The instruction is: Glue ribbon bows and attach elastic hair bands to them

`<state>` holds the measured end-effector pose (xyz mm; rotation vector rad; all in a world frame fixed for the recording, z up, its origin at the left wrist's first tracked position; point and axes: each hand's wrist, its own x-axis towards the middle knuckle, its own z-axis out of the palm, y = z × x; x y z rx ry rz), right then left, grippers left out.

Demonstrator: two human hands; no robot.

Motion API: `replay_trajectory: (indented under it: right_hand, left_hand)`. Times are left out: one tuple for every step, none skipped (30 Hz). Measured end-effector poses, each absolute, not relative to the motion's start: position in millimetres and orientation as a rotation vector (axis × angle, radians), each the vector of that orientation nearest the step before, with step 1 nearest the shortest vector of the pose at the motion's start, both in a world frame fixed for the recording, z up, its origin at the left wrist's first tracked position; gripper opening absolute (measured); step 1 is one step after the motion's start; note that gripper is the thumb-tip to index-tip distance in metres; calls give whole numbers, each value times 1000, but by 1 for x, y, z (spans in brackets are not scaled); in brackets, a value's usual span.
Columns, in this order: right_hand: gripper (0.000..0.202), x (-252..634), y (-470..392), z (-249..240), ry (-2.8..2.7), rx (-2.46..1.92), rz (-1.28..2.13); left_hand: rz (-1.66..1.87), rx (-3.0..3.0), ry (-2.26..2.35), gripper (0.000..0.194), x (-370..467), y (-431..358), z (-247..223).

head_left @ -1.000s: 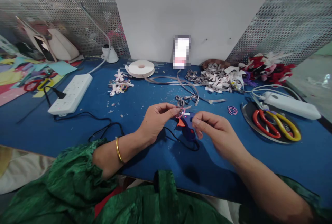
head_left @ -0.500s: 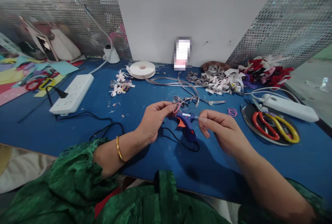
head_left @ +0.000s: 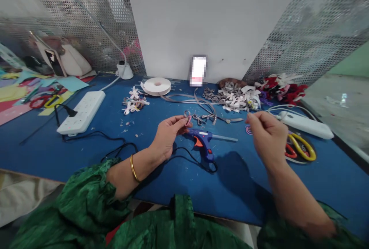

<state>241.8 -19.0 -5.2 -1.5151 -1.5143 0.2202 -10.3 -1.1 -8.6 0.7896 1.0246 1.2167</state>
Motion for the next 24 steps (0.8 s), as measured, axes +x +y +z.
replay_trajectory:
  right_hand:
    - [23, 246, -17, -7, -1620, -1629, 109]
    - [17, 250, -15, -9, -1717, -1703, 64]
    - [9, 255, -14, -11, -1800, -1758, 62]
    - [7, 260, -13, -11, -1864, -1807, 80]
    - [12, 266, -14, -11, -1902, -1878, 78]
    - [17, 274, -16, -11, -1906, -1972, 55]
    - [21, 283, -18, -10, -1875, -2080, 17]
    - [26, 294, -22, -9, -1814, -2199, -32]
    - [31, 305, -25, -9, -1736, -2318, -75]
    - [34, 317, -29, -9, -1655, -2431, -103]
    - [36, 328, -32, -11, -1582, -2535, -105]
    - [38, 339, -35, -13, -1526, -2624, -92]
    - [41, 349, -36, -16, -1481, -2696, -73]
    - [44, 357, -36, -20, -1453, -2749, -52]
    - [45, 363, -34, -24, -1442, -2787, -32]
    - [45, 368, -32, -28, -1437, -2817, -12]
    - [44, 372, -28, -32, -1442, -2836, 5]
    - [42, 375, -25, -35, -1451, -2850, 22]
    - [40, 377, -21, -37, -1466, -2857, 40]
    - [39, 379, -18, -38, -1483, -2859, 57]
    - [38, 381, -16, -39, -1500, -2858, 73]
    - [36, 384, -14, -38, -1513, -2857, 84]
    - [36, 387, -13, -36, -1516, -2858, 85]
    - [36, 390, -13, -34, -1510, -2862, 77]
  left_hand:
    - [1215, 788, 1028, 22, -11, -1, -8]
    - [1211, 788, 1029, 23, -12, 0, -8]
    - [1205, 790, 1027, 23, -12, 0, -7]
    - [1198, 793, 1020, 24, -13, 1, -6]
    - [1192, 797, 1010, 24, -14, 1, -5]
    - [1182, 803, 997, 24, -15, 1, -4]
    - [1173, 807, 985, 24, -16, 1, -2]
    - [1164, 811, 974, 24, -17, 0, -1]
    - [1155, 814, 965, 24, -17, 0, 1]
    - [1148, 817, 959, 25, -18, 0, 2]
    - [1142, 820, 955, 25, -19, -1, 3]
    - [1136, 823, 951, 26, -19, -1, 4]
    - [1130, 826, 948, 26, -20, -2, 5]
    - [1123, 827, 943, 26, -20, -2, 5]
    - [1114, 828, 935, 26, -20, -3, 6]
    - [1103, 826, 922, 27, -21, -3, 6]
    - [1090, 822, 906, 28, -21, -3, 7]
    - [1075, 815, 885, 30, -21, -2, 7]
    - [1059, 804, 861, 32, -22, -1, 6]
    - [1042, 791, 837, 35, -23, 0, 6]
    - [1026, 776, 814, 37, -23, 2, 6]
    - [1015, 761, 794, 38, -24, 3, 5]
    - [1008, 747, 777, 39, -25, 4, 5]
    - [1007, 734, 764, 38, -25, 6, 4]
